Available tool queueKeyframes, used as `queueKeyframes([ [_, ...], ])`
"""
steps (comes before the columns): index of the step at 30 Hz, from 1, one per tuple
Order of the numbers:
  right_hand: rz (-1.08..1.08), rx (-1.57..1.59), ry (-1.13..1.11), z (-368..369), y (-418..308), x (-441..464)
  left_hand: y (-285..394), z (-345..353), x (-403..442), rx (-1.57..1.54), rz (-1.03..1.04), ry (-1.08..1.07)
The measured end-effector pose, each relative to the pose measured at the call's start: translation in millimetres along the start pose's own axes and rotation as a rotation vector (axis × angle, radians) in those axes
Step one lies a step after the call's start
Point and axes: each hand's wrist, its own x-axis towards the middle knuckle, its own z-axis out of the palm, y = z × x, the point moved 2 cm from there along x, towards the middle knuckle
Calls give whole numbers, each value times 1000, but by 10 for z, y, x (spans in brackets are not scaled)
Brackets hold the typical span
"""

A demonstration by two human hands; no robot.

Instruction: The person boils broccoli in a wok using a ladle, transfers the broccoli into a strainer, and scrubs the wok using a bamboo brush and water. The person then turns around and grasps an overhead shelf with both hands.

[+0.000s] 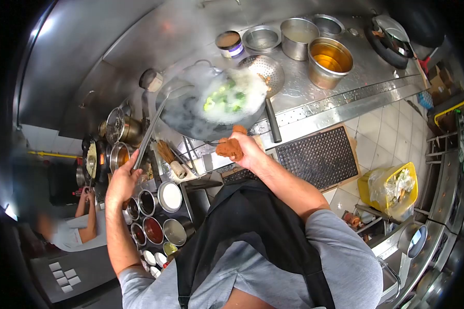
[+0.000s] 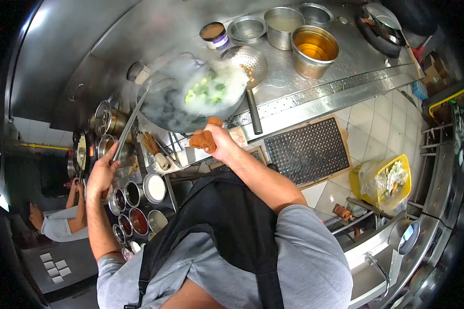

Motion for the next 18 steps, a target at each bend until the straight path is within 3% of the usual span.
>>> queueKeyframes([
  [1, 18, 23, -6, -42, -9, -4, 395, -191, 11, 56, -177, -101],
  [3, 52, 69, -20, -120, -30, 9, 460, -320, 110, 207, 55, -68],
  [8, 70, 235, -21, 0, -226, -275, 1212, -814, 401, 507, 28, -154],
  [9, 81, 275, -22, 6, -266, -304, 1260, -896, 505, 623, 116, -132],
  [12, 87, 437, -282, -11, -403, -184, 1871, -1182, 698, 826, 173, -102],
  [18, 159, 571, -494, 194, -514, -226, 2662, -1401, 974, 1059, 293, 16],
])
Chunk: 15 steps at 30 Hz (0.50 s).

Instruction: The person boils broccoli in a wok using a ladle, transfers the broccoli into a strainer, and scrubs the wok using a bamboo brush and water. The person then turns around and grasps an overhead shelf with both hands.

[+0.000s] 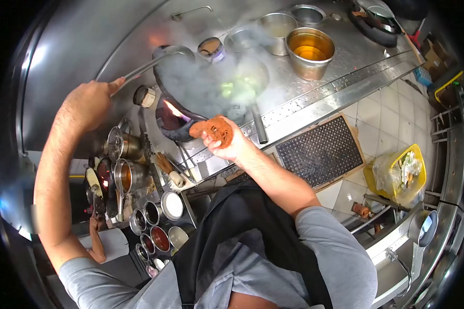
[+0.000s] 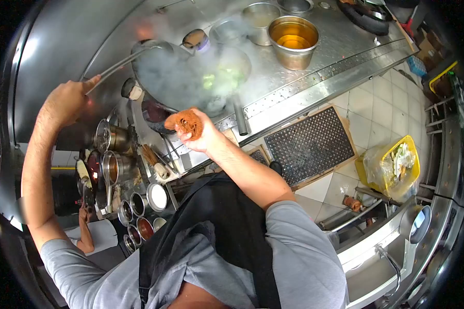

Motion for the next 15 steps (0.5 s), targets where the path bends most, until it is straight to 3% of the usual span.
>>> queueKeyframes([
  [6, 176, -92, -70, -29, 133, 267, -68, 20, -159, 32, -16, 41],
  [9, 197, -269, 20, -102, 223, 408, -307, 503, -334, -10, 6, 91],
  [11, 148, -314, 123, -85, 328, 418, -417, 872, -460, -90, -62, 9],
  [15, 112, -481, 269, -307, 397, 701, -537, 1869, -908, -515, -245, -126],
])
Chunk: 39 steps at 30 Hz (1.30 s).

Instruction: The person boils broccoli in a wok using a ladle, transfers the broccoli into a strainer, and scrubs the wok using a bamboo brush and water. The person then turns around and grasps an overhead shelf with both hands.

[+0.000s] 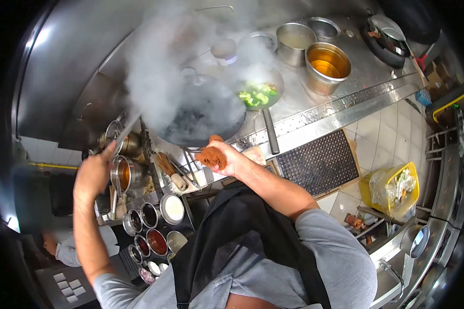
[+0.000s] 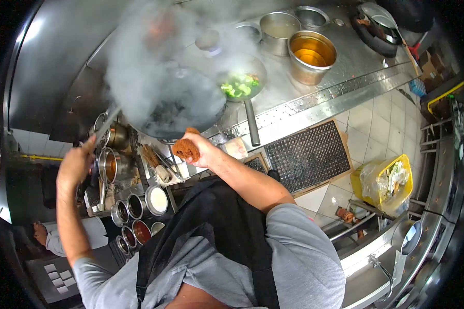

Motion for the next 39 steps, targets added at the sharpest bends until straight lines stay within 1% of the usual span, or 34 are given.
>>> queueKeyframes([
  [1, -14, -36, 56, -14, 21, 79, -237, 348, -61, -68, -2, 47],
  [2, -26, -72, 113, -18, 34, 152, -439, 730, -144, -233, 14, 110],
  [3, -57, -137, 155, -3, 32, 227, -523, 1046, -197, -458, -141, -2],
  [5, -106, -241, 214, -98, 27, 509, -364, 1567, -337, -786, -338, -64],
  [6, -128, -295, 238, -163, 32, 690, -284, 1827, -412, -940, -447, -73],
  [7, -171, -343, 293, -203, 23, 863, -209, 2288, -428, -1225, -480, -3],
  [8, -189, -380, 342, -199, 12, 1005, -131, 2682, -406, -1349, -417, 19],
  [9, -212, -419, 394, -194, -28, 1118, 171, 2612, -363, -1545, -495, 17],
  [10, -235, -460, 448, -206, -81, 1222, 289, 2753, -261, -1605, -454, 16],
  [11, -220, -485, 442, -258, -132, 1349, 404, 2742, -163, -1664, -368, 13],
  [12, -218, -478, 414, -301, -179, 1465, 504, 2588, -72, -1758, -288, -23],
  [14, -227, -462, 360, -344, -291, 1599, 626, 2384, 94, -1815, -120, -108],
  [15, -227, -554, 513, -139, -322, 1452, 704, 2280, 187, -1831, -73, -157],
  [18, -198, -711, 420, -329, -377, 1437, 1064, 1821, 436, -1807, 108, -286],
  [19, -376, -868, 398, -527, -385, 1504, 1230, 1679, 533, -1802, 188, -322],
  [20, -481, -956, 369, -614, -426, 1373, 1417, 1546, 636, -1794, 269, -361],
  [22, -621, -1047, 227, -638, -469, 664, 1846, 1292, 883, -1755, 407, -430],
  [24, -725, -1090, 155, -677, -541, -231, 2336, 1048, 1158, -1678, 459, -516],
  [25, -678, -1144, 419, -1126, -498, -558, 2602, 951, 1305, -1639, 502, -538],
  [26, -705, -1162, 616, -1114, -503, -1095, 2881, 882, 1459, -1600, 542, -557],
  [27, -610, -1115, 715, -1551, -494, -1420, 3149, 838, 1616, -1546, 566, -542],
  [28, -733, -1094, 822, -1878, -421, -1788, 3400, 807, 1753, -1490, 588, -526],
  [29, -658, -1040, 943, -1941, -388, -2219, 3611, 770, 1854, -1445, 573, -525],
  [30, -587, -1032, 1136, -2070, -306, -2578, 3774, 782, 1922, -1432, 574, -529],
  [31, -620, -1121, 1270, -2616, -159, -2830, 3924, 804, 1983, -1419, 573, -533],
  [32, -394, -1136, 1449, -2828, -45, -3117, 4044, 800, 2022, -1407, 571, -535],
  [33, -208, -1112, 1500, -2970, 73, -3365, 4094, 760, 2006, -1410, 569, -551],
  [34, -280, -1109, 1506, -3158, 238, -3536, 4148, 759, 2006, -1409, 558, -563],
  [35, -105, -1023, 1611, -3729, 652, -3806, 4216, 764, 2019, -1409, 535, -575],
  [36, -15, -782, 1552, -3951, 816, -3890, 4228, 764, 2032, -1411, 515, -579],
  [37, 28, -619, 1550, -3936, 933, -3944, 4248, 791, 2051, -1460, 498, -626],
  [38, 56, -610, 1542, -3915, 1010, -3984, 4269, 806, 2068, -1535, 474, -679],
  [39, 89, -601, 1546, -4111, 1146, -3978, 4284, 827, 2076, -1610, 447, -734],
])
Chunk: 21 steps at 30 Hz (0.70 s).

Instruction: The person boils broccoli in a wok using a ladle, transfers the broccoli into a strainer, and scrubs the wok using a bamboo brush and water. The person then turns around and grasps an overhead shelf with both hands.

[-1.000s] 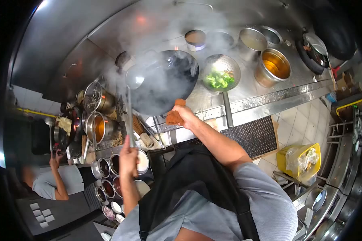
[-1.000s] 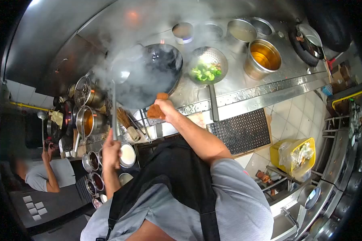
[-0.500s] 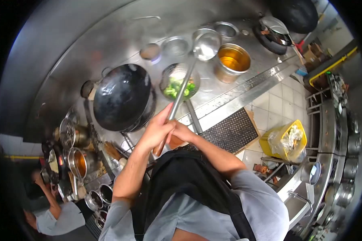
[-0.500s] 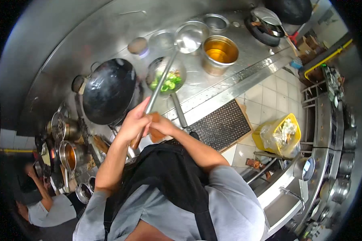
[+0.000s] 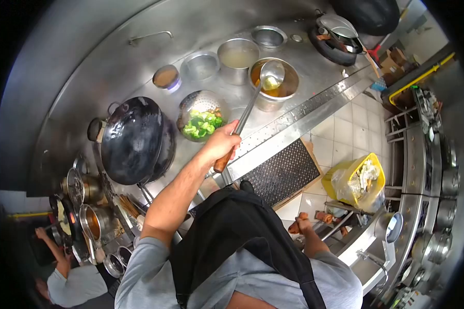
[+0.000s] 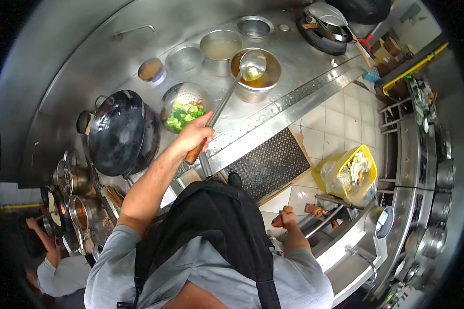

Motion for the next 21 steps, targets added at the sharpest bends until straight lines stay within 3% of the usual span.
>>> queueKeyframes([
  [1, 27, -15, -4, 100, 178, 244, -31, -3, 11, -91, -17, -15],
  [5, -217, -163, -138, 367, 168, 817, -135, -69, -17, -408, 23, -61],
  [8, -191, -45, -217, 178, -802, 192, 1, -209, -356, -747, 33, -49],
  [11, -280, 4, -231, 155, -1233, 402, -80, -484, -770, -1060, 106, -143],
  [13, -310, 40, -220, 91, -1519, 413, -234, -682, -1145, -1157, 168, -77],
  [15, -376, 54, -186, 21, -1763, 280, -373, -878, -1570, -1156, 249, 1],
  [17, -336, -28, -266, 8, -1864, 363, -435, -1038, -1996, -987, 266, 236],
  [20, -328, -59, -274, -21, -1856, 386, -566, -1262, -2357, -623, 209, 633],
  [21, -331, -74, -269, 3, -1801, 435, -631, -1371, -2422, -462, 220, 656],
])
